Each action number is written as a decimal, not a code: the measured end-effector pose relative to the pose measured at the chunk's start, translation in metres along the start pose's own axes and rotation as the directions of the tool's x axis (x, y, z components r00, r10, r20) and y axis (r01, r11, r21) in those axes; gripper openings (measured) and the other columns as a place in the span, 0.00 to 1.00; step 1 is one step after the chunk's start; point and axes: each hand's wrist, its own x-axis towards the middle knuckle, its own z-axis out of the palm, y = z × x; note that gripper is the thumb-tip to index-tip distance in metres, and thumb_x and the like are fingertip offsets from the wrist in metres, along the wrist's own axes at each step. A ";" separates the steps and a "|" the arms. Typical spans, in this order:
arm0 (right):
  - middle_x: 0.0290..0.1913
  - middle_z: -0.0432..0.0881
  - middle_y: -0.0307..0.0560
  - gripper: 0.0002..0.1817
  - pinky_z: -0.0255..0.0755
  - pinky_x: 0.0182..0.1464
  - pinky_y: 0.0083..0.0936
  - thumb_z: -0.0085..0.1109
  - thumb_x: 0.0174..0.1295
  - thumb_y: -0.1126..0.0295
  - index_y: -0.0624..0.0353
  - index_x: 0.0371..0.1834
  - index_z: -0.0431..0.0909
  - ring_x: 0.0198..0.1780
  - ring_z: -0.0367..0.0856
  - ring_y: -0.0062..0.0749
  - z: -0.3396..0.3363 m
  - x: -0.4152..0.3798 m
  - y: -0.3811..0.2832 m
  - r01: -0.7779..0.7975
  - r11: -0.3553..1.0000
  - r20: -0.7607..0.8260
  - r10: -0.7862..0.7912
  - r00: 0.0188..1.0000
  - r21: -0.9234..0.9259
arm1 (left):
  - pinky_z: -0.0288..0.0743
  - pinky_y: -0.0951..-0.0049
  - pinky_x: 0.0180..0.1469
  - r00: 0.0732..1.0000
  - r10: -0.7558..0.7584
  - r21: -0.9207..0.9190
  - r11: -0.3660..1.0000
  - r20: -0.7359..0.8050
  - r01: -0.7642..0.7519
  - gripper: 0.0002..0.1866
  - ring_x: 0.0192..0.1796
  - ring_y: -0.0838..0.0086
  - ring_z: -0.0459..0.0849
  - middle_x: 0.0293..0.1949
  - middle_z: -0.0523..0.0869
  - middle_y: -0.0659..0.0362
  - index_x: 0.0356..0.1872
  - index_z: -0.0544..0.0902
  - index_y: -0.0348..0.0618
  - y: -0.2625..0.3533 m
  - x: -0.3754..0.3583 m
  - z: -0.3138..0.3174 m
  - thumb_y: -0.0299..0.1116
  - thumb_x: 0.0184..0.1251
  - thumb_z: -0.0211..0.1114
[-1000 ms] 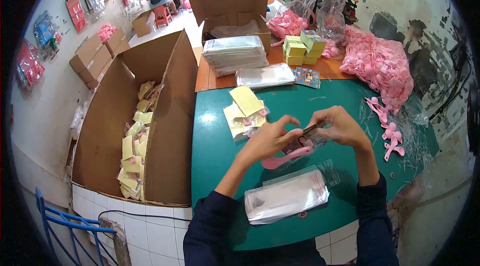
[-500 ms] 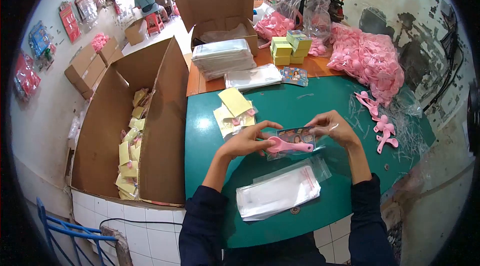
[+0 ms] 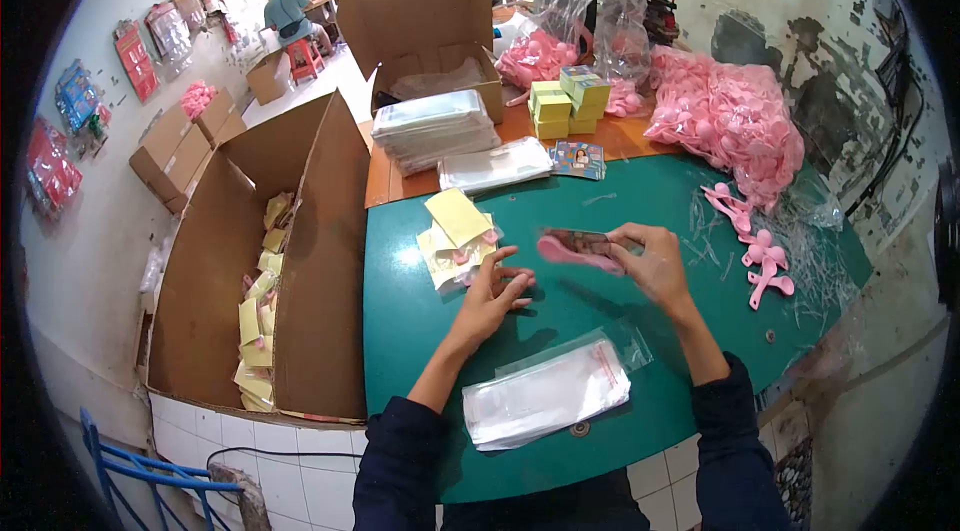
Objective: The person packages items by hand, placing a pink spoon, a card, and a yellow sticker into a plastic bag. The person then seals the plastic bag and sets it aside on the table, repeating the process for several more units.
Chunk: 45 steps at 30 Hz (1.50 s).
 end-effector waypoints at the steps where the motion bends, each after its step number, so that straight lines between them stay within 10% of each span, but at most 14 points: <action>1: 0.29 0.83 0.49 0.09 0.76 0.34 0.24 0.61 0.55 0.71 0.66 0.32 0.81 0.28 0.82 0.34 0.005 -0.004 -0.013 0.057 0.989 -0.125 -0.074 0.989 -0.135 | 0.75 0.71 0.52 0.996 -0.068 -0.115 0.991 0.051 0.073 0.30 0.53 0.65 0.78 0.52 0.76 0.46 0.69 0.49 0.47 -0.002 -0.004 0.000 0.39 0.71 0.51; 6: 0.52 0.76 0.53 0.21 0.69 0.52 0.36 0.62 0.53 0.65 0.58 0.51 0.75 0.52 0.74 0.47 0.028 -0.027 -0.022 0.335 0.905 0.325 -0.243 0.914 -0.264 | 0.73 0.62 0.57 0.932 -0.280 -0.382 0.855 0.231 0.352 0.33 0.56 0.57 0.77 0.54 0.74 0.39 0.71 0.33 0.51 0.015 -0.037 0.019 0.40 0.75 0.42; 16: 0.41 0.71 0.48 0.16 0.67 0.48 0.34 0.67 0.49 0.66 0.57 0.39 0.75 0.46 0.70 0.43 0.042 -0.032 -0.022 0.372 0.908 0.533 -0.221 0.817 -0.192 | 0.77 0.63 0.54 0.884 -0.406 -0.214 0.865 0.232 0.454 0.32 0.51 0.60 0.81 0.47 0.79 0.44 0.72 0.39 0.51 0.019 -0.041 0.012 0.29 0.72 0.43; 26: 0.36 0.70 0.46 0.11 0.64 0.45 0.33 0.63 0.48 0.69 0.57 0.32 0.73 0.43 0.70 0.39 0.057 -0.042 -0.023 0.464 0.847 0.521 -0.282 0.806 -0.259 | 0.76 0.67 0.54 0.877 -0.408 -0.192 0.868 0.253 0.459 0.34 0.50 0.65 0.81 0.51 0.78 0.45 0.72 0.35 0.51 0.018 -0.047 0.008 0.36 0.74 0.45; 37: 0.31 0.69 0.45 0.09 0.64 0.41 0.32 0.62 0.47 0.72 0.58 0.28 0.71 0.38 0.70 0.38 0.065 -0.044 -0.023 0.583 0.799 0.490 -0.454 0.745 -0.146 | 0.78 0.73 0.50 0.965 -0.230 -0.220 0.942 0.127 0.254 0.29 0.43 0.72 0.83 0.40 0.82 0.54 0.68 0.57 0.47 0.007 -0.042 0.014 0.23 0.67 0.51; 42: 0.32 0.72 0.43 0.09 0.68 0.40 0.24 0.63 0.51 0.70 0.59 0.28 0.72 0.36 0.72 0.28 0.012 -0.016 -0.033 0.170 0.926 0.687 -0.366 0.628 0.338 | 0.76 0.78 0.47 0.968 -0.250 -0.286 0.926 0.031 0.248 0.18 0.43 0.76 0.83 0.43 0.83 0.53 0.59 0.68 0.39 0.014 -0.040 0.016 0.25 0.69 0.51; 45: 0.32 0.72 0.37 0.09 0.67 0.41 0.19 0.63 0.53 0.70 0.60 0.28 0.72 0.35 0.71 0.22 -0.071 0.014 0.019 -0.015 0.958 0.460 -0.124 0.879 0.288 | 0.76 0.80 0.47 0.968 -0.232 -0.226 0.942 0.096 0.248 0.14 0.41 0.78 0.82 0.43 0.83 0.55 0.53 0.74 0.38 0.015 -0.041 0.017 0.26 0.69 0.50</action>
